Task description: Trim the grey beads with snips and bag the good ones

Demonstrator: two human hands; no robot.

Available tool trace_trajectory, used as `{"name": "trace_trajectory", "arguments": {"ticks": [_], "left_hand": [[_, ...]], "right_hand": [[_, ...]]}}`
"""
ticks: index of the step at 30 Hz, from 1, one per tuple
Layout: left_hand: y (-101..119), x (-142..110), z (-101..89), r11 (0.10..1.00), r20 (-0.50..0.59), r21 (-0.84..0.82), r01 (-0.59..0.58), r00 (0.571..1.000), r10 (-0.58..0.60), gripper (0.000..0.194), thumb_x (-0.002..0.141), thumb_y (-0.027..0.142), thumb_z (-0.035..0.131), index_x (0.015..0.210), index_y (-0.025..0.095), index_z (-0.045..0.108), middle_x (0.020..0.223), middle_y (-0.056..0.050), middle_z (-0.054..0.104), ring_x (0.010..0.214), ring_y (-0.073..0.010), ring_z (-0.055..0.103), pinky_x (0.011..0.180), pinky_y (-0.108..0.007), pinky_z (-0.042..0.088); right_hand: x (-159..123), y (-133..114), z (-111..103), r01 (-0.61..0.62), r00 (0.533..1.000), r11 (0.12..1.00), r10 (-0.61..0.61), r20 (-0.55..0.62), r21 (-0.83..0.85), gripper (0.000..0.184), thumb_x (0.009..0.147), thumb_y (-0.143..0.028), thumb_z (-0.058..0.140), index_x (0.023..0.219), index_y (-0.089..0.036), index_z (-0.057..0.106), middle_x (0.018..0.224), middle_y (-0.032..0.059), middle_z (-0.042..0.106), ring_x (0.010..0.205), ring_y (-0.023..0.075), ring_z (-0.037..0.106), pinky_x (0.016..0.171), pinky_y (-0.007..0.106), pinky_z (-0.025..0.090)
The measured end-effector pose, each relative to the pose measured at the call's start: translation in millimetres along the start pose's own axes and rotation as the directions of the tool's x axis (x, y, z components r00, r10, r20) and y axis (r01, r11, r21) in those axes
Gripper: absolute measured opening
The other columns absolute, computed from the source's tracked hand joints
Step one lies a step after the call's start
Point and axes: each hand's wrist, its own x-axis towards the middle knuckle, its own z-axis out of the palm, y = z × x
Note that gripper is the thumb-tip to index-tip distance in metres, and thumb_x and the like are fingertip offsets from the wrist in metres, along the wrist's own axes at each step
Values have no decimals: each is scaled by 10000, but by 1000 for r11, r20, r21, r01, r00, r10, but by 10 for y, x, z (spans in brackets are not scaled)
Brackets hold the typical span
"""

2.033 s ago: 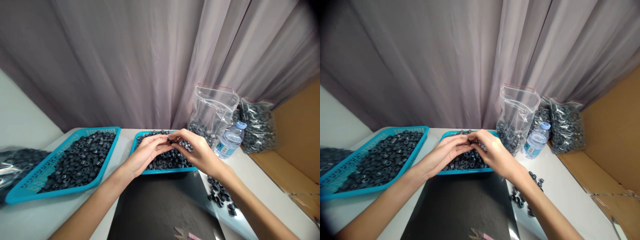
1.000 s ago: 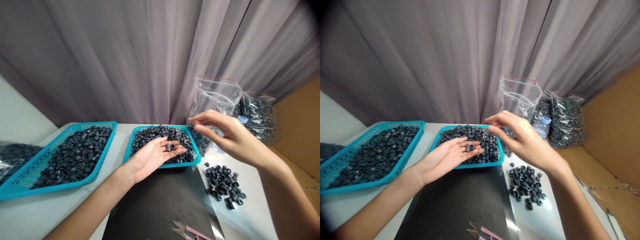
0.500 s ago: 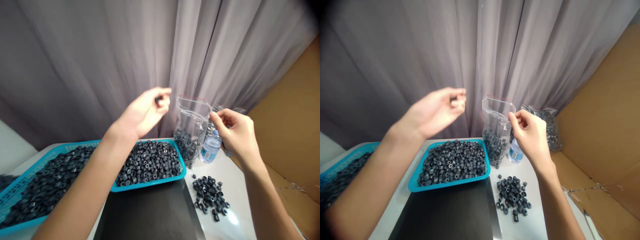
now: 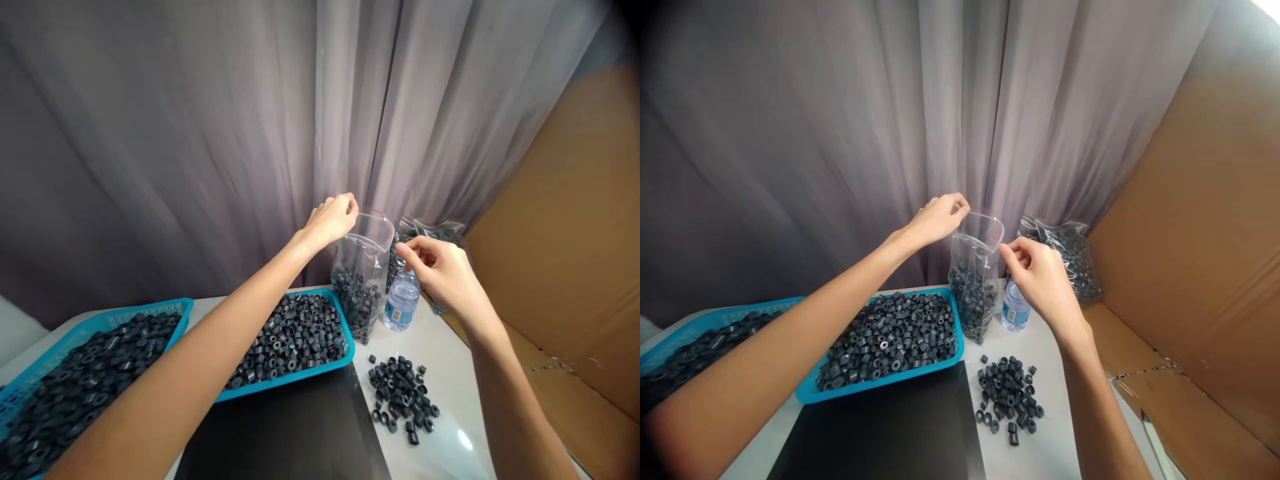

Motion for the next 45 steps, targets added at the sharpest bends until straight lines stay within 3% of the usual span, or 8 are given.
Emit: {"name": "trace_trajectory", "arguments": {"ticks": [5,9,14,18,25,36,40,45], "left_hand": [[-184,-689,-225,994,-33,97,-49,998,53,193,967,288,492,902,228,664,926,-27,717,894,-223,646,842,-376,465],[-457,-1213,-260,996,-180,87,-36,982,51,203,978,277,471,927,209,655,1084,-45,687,1018,-202,609,938,-340,445],[-754,-1603,-90,995,72,58,81,994,-85,208,972,345,498,952,234,672,1020,-23,686,993,-208,605,936,-362,447],[-865,-1802,74,993,220,86,79,971,-96,174,868,382,663,976,256,712,1020,-23,700,1033,-257,579,974,-422,421],[-939,-1884,119,991,297,31,132,945,-135,170,883,387,638,934,261,740,1035,-40,711,1073,-277,585,1032,-437,376],[-723,-1932,-32,885,222,-328,332,937,-269,283,933,441,546,1050,238,704,1032,-53,764,967,-218,704,929,-343,512],[-633,-2114,-158,719,286,-498,485,874,-392,251,892,392,636,1049,224,737,1053,-65,765,1005,-217,705,941,-325,519],[-585,-2311,-261,570,451,-515,640,768,-455,303,827,367,731,1114,268,746,1168,-49,749,1162,-232,652,1008,-320,490]], "right_hand": [[-35,-92,160,129,967,987,-146,209,94,242,950,-391,572,837,-189,639,649,-25,601,592,119,520,588,237,389],[-109,-170,559,270,765,930,-363,532,247,177,977,-262,533,1131,-207,600,863,7,646,745,138,588,695,245,462],[-204,-3,1283,323,718,932,-354,600,164,221,914,-95,543,1117,-165,593,1077,93,600,947,181,592,881,303,463],[-259,198,1563,299,714,949,-291,637,98,198,873,-75,580,1058,-139,607,1087,109,574,1006,201,575,922,324,451],[-212,275,1490,302,659,944,-309,686,135,105,810,-66,655,859,-153,625,896,42,582,819,151,533,775,263,427],[-224,24,1221,147,734,953,-284,617,263,115,778,-70,542,745,-180,532,707,-10,590,647,115,512,630,240,384],[-247,-10,1211,27,716,912,-304,629,409,85,780,-115,569,799,-187,527,723,-24,615,651,111,572,626,232,444],[-268,-39,1201,-174,607,801,-370,703,572,169,889,-232,549,1049,-179,553,778,-16,653,686,128,668,689,280,564]]}}
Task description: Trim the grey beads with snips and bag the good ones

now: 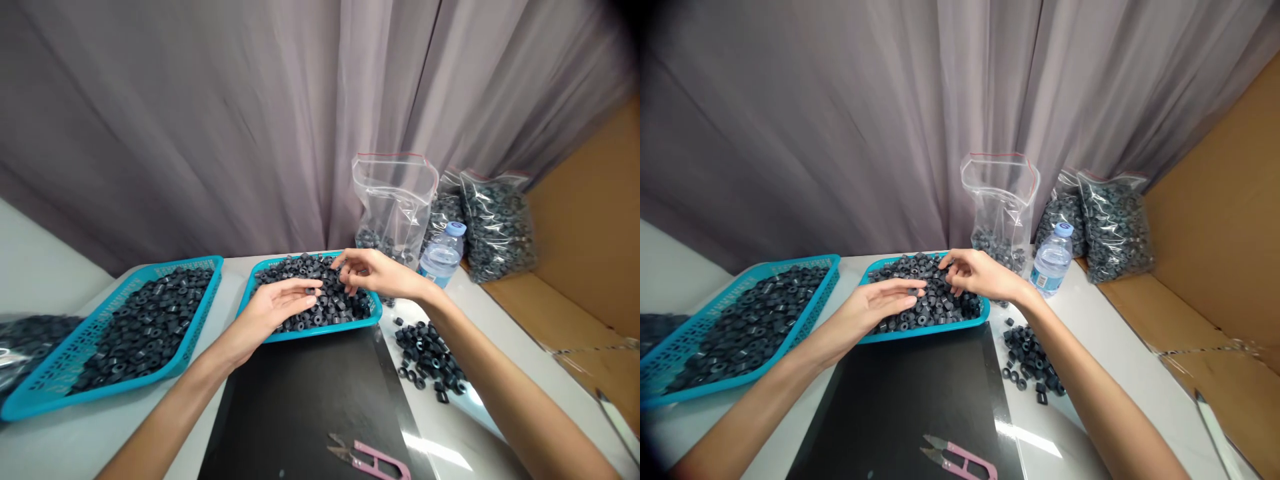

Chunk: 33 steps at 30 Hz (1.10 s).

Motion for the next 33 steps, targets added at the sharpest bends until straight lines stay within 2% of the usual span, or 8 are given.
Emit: {"name": "trace_trajectory", "arguments": {"ticks": [6,10,16,20,22,25,27,33], "left_hand": [[-64,1,6,998,-21,-42,-52,998,51,264,818,331,741,1067,247,755,1110,-50,767,1119,-230,673,995,-324,494],[-47,-8,49,991,-31,-17,-133,991,133,237,837,320,721,1054,229,746,1067,-41,757,1027,-207,681,941,-307,507],[-4,-82,162,972,-124,92,-214,966,225,287,819,360,746,1077,239,710,1050,-36,732,907,-193,652,797,-292,512],[-12,-115,203,914,-187,264,-309,913,363,191,834,374,731,988,262,721,1005,-14,715,787,-165,616,743,-290,490],[-19,-114,201,902,-192,291,-319,904,382,147,855,376,705,942,259,729,971,-15,708,787,-171,620,750,-296,488],[-29,-91,180,940,-184,157,-303,926,329,132,864,369,693,896,244,720,918,-14,710,838,-188,648,795,-297,499],[-29,-75,164,963,-181,42,-268,945,271,124,854,359,706,882,238,704,878,-8,704,842,-182,647,766,-276,498],[20,-101,155,974,-140,-212,-78,989,48,141,876,357,693,886,216,686,858,15,666,647,-84,507,641,-209,433]], "right_hand": [[-5,-59,80,0,993,978,-25,117,209,305,932,-428,588,1048,-148,622,833,41,707,760,154,701,775,324,587],[-8,-71,104,-35,987,921,-30,160,387,351,878,-443,690,1038,-137,629,850,56,718,758,154,704,748,309,596],[-31,-134,137,-46,989,912,-17,150,408,335,849,-408,737,993,-125,630,815,63,729,755,167,713,741,318,601],[-47,-170,172,-58,990,911,-1,141,408,334,825,-413,758,967,-138,633,807,55,734,739,165,713,720,314,601],[-52,-177,179,-60,990,912,2,141,406,336,816,-417,765,958,-139,641,804,53,737,732,162,714,705,301,600],[-56,-171,178,-56,990,912,-3,142,407,329,810,-407,772,959,-138,653,811,53,741,729,158,715,695,287,597],[-59,-164,169,-49,991,914,-7,136,402,322,818,-405,764,970,-140,660,821,53,745,729,158,716,693,286,598],[-81,-190,107,19,998,958,-36,52,286,297,864,-413,710,1020,-161,708,846,46,734,762,161,700,693,276,576]]}}
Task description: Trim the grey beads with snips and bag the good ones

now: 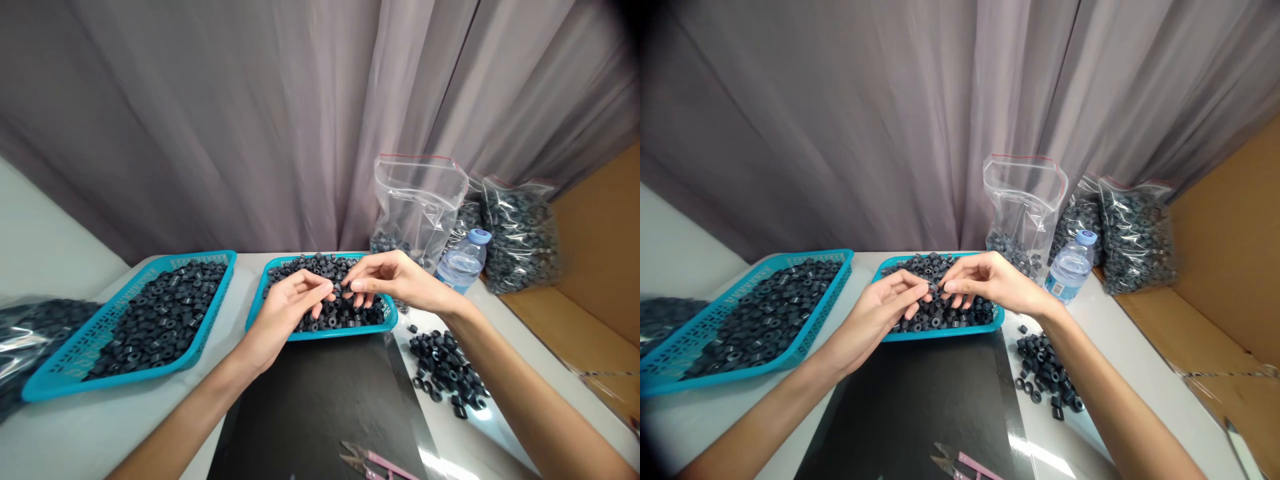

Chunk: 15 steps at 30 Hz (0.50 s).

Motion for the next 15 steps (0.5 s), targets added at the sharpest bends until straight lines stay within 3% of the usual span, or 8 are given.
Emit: {"name": "trace_trajectory", "arguments": {"ticks": [3,8,12,15], "left_hand": [[3,-22,18,983,-9,-160,92,996,-94,153,875,357,701,847,206,701,878,11,648,721,-79,521,688,-183,440],[-49,-26,36,945,-6,-301,128,991,-136,102,852,310,739,833,213,715,853,17,650,839,-81,583,770,-157,473],[-88,-40,59,926,-5,-347,151,987,-163,112,863,288,733,958,230,730,916,-3,724,925,-102,652,781,-161,507],[-104,-60,95,910,-18,-378,172,981,-193,194,889,251,703,1077,214,735,1028,-34,757,1017,-140,685,896,-203,526]], "right_hand": [[-11,-39,-13,27,999,995,-29,-26,-92,262,874,-401,694,1004,-178,743,900,43,723,799,152,661,714,267,555],[-32,-59,-7,19,1000,994,-18,3,-111,271,866,-397,701,1016,-176,744,943,47,717,772,144,628,730,284,551],[-47,-41,-22,4,1000,996,-6,-26,-90,268,850,-389,722,1015,-177,735,941,48,719,774,148,651,726,281,557],[-39,-13,-44,1,999,994,-5,-34,-106,312,841,-407,731,1047,-172,741,947,60,731,804,166,668,735,290,562]]}}
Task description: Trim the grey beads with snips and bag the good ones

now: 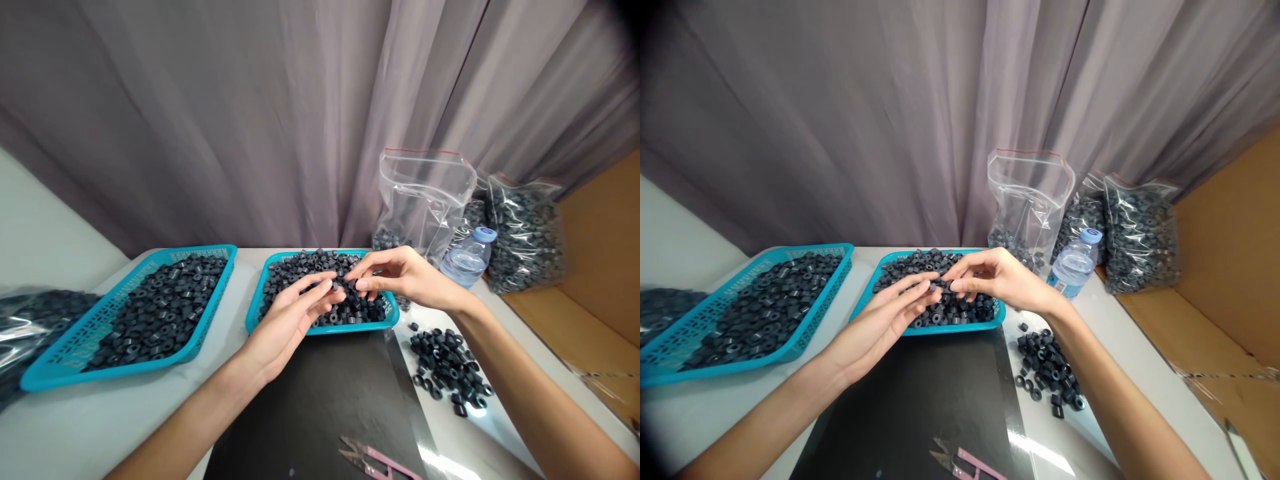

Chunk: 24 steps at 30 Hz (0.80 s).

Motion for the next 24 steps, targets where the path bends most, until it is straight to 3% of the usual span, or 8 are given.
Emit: {"name": "trace_trajectory", "arguments": {"ticks": [4,10,16,20,24], "left_hand": [[-32,-19,43,998,12,-54,33,999,-32,178,937,199,625,1041,131,753,1131,-83,748,1069,-184,693,1004,-259,518],[-48,-6,70,980,10,-169,103,995,-103,267,980,237,553,930,57,744,1028,-150,765,1086,-248,701,1043,-312,520],[-21,6,94,963,0,-196,185,982,-189,256,973,229,550,952,45,726,1001,-171,758,1056,-248,709,982,-299,558],[-22,-7,118,945,12,-253,208,977,-212,227,966,201,546,997,43,705,1047,-162,726,1028,-250,710,958,-316,569],[-64,-23,118,925,14,-296,236,970,-243,191,954,197,566,1003,58,688,1008,-141,685,919,-186,696,793,-235,584]], "right_hand": [[20,50,-8,11,1000,999,-11,1,-40,354,845,-426,725,1093,-175,745,1026,77,741,842,184,674,733,295,563],[30,96,-9,63,997,986,-56,50,-154,327,909,-411,653,1156,-216,737,1155,63,717,926,187,670,787,287,550],[32,89,-9,72,994,980,-55,93,-184,324,949,-364,604,1214,-212,710,1130,65,726,886,174,667,777,286,548],[12,-16,56,122,986,964,-90,143,-235,288,990,-282,535,1211,-219,709,1139,49,724,965,167,667,855,280,539],[-42,-153,65,118,989,943,-84,123,-310,306,1012,-303,486,1226,-253,697,1191,32,711,1035,177,663,886,289,539]]}}
